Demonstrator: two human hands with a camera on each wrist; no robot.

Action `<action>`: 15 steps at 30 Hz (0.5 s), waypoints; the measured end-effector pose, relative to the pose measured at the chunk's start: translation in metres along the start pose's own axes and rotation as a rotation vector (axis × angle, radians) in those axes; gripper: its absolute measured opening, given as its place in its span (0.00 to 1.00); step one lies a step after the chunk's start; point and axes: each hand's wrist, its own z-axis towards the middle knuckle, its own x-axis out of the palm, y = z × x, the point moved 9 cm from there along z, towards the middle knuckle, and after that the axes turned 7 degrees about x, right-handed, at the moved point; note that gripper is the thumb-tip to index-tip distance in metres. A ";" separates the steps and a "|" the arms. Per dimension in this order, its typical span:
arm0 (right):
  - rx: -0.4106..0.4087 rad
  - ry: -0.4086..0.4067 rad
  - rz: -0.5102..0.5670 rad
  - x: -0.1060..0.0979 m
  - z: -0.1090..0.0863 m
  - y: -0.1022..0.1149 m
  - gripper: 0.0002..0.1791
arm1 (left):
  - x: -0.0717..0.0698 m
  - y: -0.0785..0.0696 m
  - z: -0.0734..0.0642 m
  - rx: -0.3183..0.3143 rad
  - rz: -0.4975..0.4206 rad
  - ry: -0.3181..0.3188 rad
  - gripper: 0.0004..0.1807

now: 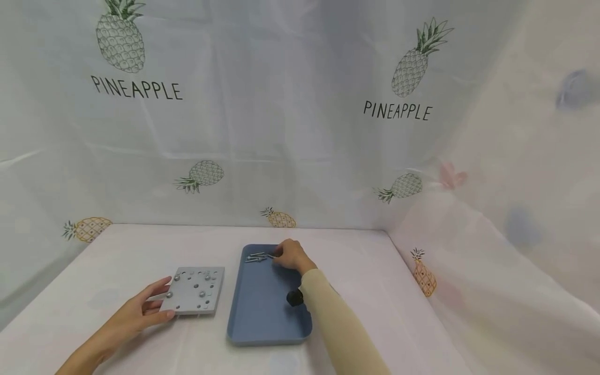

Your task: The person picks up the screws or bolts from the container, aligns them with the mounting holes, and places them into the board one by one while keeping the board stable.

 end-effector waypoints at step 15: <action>0.044 -0.106 -0.018 0.000 -0.002 -0.001 0.05 | 0.001 -0.001 -0.001 0.037 -0.024 -0.012 0.54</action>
